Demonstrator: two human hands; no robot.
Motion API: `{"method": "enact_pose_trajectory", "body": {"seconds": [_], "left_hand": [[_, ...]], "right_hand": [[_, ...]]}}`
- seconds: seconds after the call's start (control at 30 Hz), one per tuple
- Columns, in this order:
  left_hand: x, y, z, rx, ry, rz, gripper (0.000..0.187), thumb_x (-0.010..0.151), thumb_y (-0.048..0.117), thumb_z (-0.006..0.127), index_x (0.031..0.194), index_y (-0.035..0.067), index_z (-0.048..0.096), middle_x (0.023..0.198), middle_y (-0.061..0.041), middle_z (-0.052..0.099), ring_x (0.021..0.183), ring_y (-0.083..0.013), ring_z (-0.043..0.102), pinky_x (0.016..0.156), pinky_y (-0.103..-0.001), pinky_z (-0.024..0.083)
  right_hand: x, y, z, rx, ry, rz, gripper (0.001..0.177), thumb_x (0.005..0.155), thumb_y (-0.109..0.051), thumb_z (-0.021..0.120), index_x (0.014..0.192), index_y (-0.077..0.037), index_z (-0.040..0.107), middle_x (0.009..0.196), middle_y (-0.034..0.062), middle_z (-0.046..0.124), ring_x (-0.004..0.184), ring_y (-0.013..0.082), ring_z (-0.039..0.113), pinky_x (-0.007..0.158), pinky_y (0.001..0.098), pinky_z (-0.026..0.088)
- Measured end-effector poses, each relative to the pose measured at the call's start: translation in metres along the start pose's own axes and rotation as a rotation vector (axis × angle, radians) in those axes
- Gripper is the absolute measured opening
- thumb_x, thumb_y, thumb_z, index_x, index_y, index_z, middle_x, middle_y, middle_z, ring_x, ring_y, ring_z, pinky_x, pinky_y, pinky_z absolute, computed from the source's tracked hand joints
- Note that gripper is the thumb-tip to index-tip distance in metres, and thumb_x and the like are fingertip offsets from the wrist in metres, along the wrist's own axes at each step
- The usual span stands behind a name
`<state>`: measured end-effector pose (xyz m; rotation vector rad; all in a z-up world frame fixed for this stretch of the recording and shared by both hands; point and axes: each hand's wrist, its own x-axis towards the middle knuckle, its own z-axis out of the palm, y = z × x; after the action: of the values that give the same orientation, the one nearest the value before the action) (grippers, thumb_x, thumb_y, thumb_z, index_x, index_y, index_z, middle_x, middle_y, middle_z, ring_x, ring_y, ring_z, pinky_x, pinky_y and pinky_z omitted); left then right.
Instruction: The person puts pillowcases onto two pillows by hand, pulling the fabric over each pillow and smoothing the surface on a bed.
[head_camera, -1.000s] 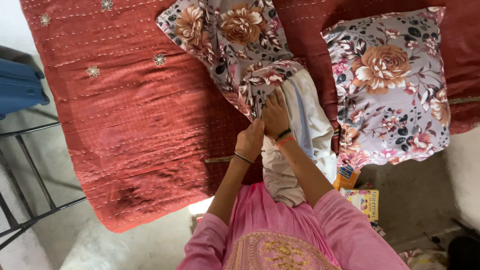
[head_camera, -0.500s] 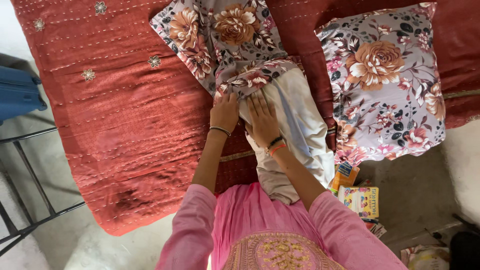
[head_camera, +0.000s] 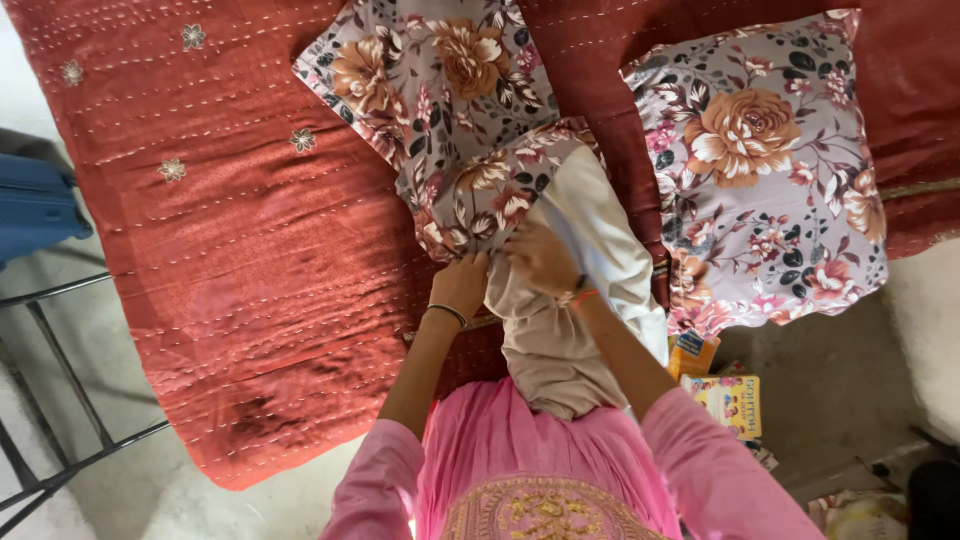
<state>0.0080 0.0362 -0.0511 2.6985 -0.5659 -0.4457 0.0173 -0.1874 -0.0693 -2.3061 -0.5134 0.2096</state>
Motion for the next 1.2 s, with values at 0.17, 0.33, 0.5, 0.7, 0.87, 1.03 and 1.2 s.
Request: {"method": "enact_pose_trajectory", "body": {"seconds": [0.17,0.33,0.5,0.7,0.87,1.03,1.2], "left_hand": [[0.019,-0.035,0.04,0.239,-0.156,-0.111,0.01,0.097,0.018,0.057,0.099,0.012,0.065,0.101,-0.013,0.07,0.095,-0.0329,0.072,0.076,-0.045,0.059],[0.049,-0.009,-0.025,0.104,0.065,-0.059,0.025,0.096,0.031,0.065,0.103,0.007,0.061,0.106,-0.015,0.068,0.097,-0.0341,0.071,0.075,-0.045,0.059],[0.088,-0.001,-0.025,0.087,0.192,0.043,0.062,0.077,0.037,0.074,0.12,0.0,0.051,0.111,-0.019,0.065,0.104,-0.0374,0.066,0.067,-0.046,0.059],[0.095,-0.032,0.029,0.015,0.145,0.025,0.019,0.099,0.017,0.057,0.116,0.009,0.054,0.118,-0.011,0.068,0.113,-0.0335,0.066,0.077,-0.049,0.058],[0.058,0.009,0.034,0.136,0.001,0.116,0.019,0.097,0.016,0.056,0.115,0.008,0.054,0.115,-0.014,0.066,0.108,-0.0349,0.065,0.087,-0.047,0.056],[0.059,0.029,-0.014,-0.177,0.33,0.026,0.037,0.089,0.017,0.061,0.121,0.0,0.051,0.115,-0.025,0.061,0.1,-0.0406,0.062,0.081,-0.049,0.053],[0.103,0.007,-0.003,0.039,0.268,0.042,0.015,0.102,0.011,0.055,0.114,0.004,0.053,0.111,-0.016,0.065,0.111,-0.0341,0.066,0.087,-0.044,0.056]], "right_hand": [[-0.021,0.108,-0.02,-0.326,0.605,0.268,0.063,0.092,-0.034,0.071,0.144,-0.001,0.055,0.14,0.0235,0.061,0.128,0.0408,0.057,0.109,0.0493,0.045],[-0.019,0.176,-0.033,0.371,0.359,0.77,0.103,0.087,-0.052,0.081,0.156,0.001,0.028,0.135,0.0225,0.056,0.123,0.0304,0.057,0.098,0.0399,0.048],[-0.043,0.176,-0.027,0.465,0.173,0.749,0.078,0.094,-0.059,0.076,0.141,0.003,0.072,0.105,0.0031,0.08,0.097,0.0096,0.07,0.09,0.0264,0.053],[-0.053,0.156,-0.015,0.487,0.403,0.773,0.068,0.083,-0.041,0.09,0.123,0.007,0.065,0.106,0.0165,0.073,0.092,0.0183,0.064,0.08,0.0307,0.053],[-0.038,0.101,-0.024,0.496,0.45,0.725,0.074,0.078,-0.037,0.088,0.134,0.0,0.057,0.116,0.0125,0.073,0.102,0.0177,0.069,0.088,0.032,0.055],[-0.042,0.048,-0.041,0.633,0.443,0.478,0.081,0.079,-0.036,0.089,0.142,0.0,0.052,0.126,0.0124,0.07,0.114,0.0197,0.067,0.098,0.0329,0.053],[-0.051,-0.007,-0.046,0.481,0.483,0.583,0.089,0.073,-0.039,0.089,0.143,-0.001,0.051,0.117,0.0147,0.074,0.103,0.0224,0.073,0.09,0.0347,0.057]]}}
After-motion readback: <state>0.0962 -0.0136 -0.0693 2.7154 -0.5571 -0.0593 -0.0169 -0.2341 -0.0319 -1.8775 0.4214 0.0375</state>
